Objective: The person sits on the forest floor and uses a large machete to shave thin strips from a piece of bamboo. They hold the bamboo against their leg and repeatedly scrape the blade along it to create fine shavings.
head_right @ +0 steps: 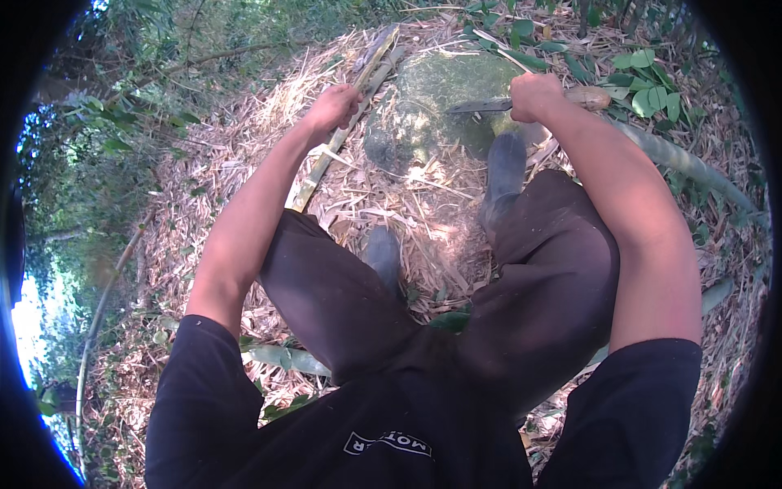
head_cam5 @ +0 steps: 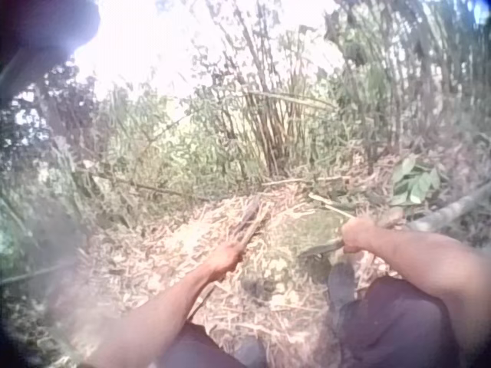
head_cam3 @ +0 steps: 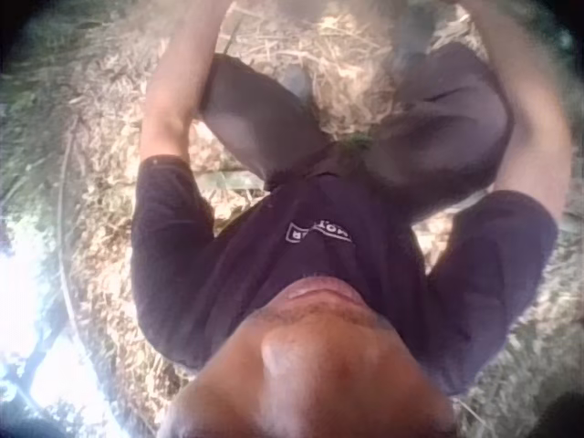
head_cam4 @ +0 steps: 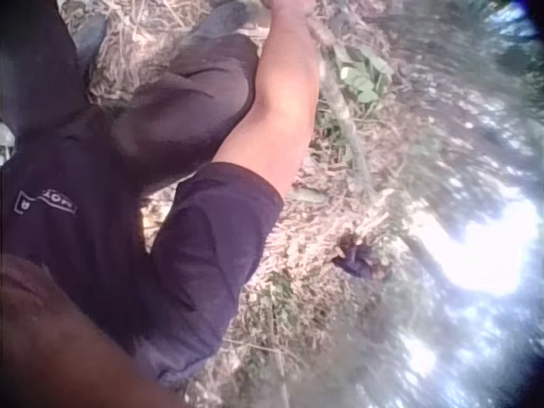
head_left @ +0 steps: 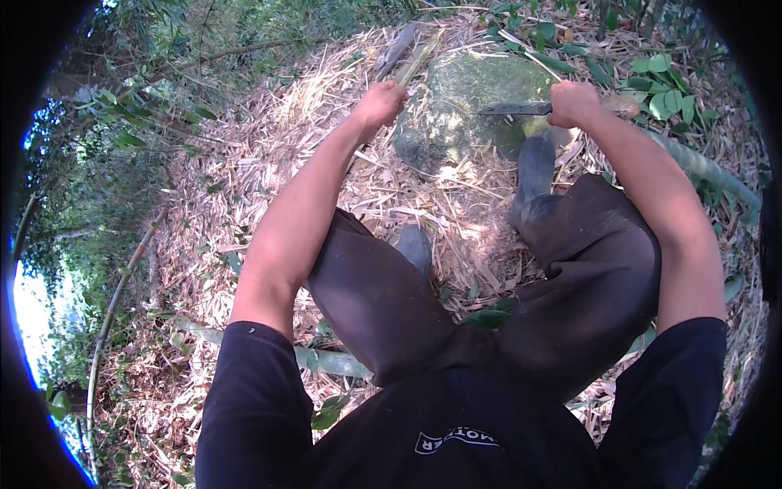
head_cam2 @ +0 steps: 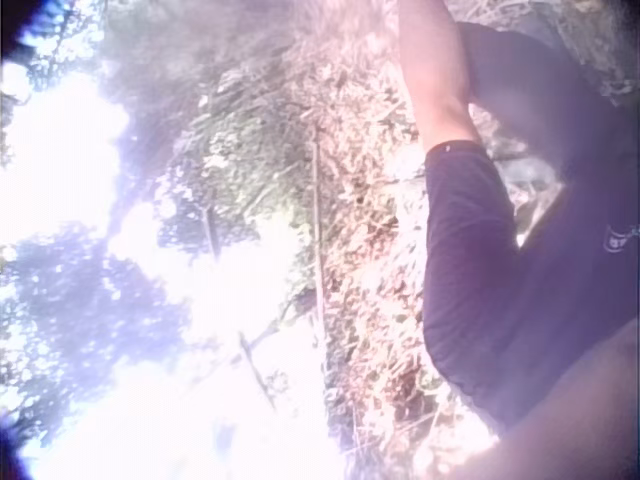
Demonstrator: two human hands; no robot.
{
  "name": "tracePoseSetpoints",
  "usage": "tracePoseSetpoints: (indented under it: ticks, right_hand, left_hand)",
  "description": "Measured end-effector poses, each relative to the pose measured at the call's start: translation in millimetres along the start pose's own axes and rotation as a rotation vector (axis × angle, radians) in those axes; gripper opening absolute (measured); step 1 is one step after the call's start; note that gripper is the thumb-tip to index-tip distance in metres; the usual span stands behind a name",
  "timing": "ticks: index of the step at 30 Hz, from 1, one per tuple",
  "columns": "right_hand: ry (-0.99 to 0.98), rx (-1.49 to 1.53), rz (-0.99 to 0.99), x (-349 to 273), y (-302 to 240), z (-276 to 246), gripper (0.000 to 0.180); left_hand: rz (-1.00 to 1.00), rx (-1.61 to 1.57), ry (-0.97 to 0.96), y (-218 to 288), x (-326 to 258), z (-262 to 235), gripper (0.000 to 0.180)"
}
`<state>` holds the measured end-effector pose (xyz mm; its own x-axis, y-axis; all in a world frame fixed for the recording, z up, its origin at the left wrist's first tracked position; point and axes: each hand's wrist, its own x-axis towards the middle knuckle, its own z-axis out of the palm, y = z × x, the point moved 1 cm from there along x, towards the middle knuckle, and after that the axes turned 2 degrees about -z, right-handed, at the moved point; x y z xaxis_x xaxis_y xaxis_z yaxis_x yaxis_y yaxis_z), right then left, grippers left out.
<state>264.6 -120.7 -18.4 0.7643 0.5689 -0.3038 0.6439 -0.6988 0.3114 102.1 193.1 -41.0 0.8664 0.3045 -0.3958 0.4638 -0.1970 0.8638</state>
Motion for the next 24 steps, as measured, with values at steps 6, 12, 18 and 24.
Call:
tracePoseSetpoints:
  ticks: [6, 12, 18, 24]
  right_hand:
    - [-0.066, 0.003, 0.015, -9, 2, -8, 0.038]
    - [-0.066, 0.025, 0.011, -6, 7, 0, 0.039]
    - [-0.100, 0.028, 0.026, -3, 6, 0, 0.041]
    - [-0.108, 0.035, 0.030, -1, 7, 5, 0.041]
  left_hand:
    - [0.008, 0.038, 0.006, 6, -3, 3, 0.017]
    - [0.034, -0.025, 0.000, 17, -6, 11, 0.023]
    - [0.157, -0.349, -0.066, 23, 0, 10, 0.027]
    - [0.149, -0.406, -0.113, 36, -10, 20, 0.046]
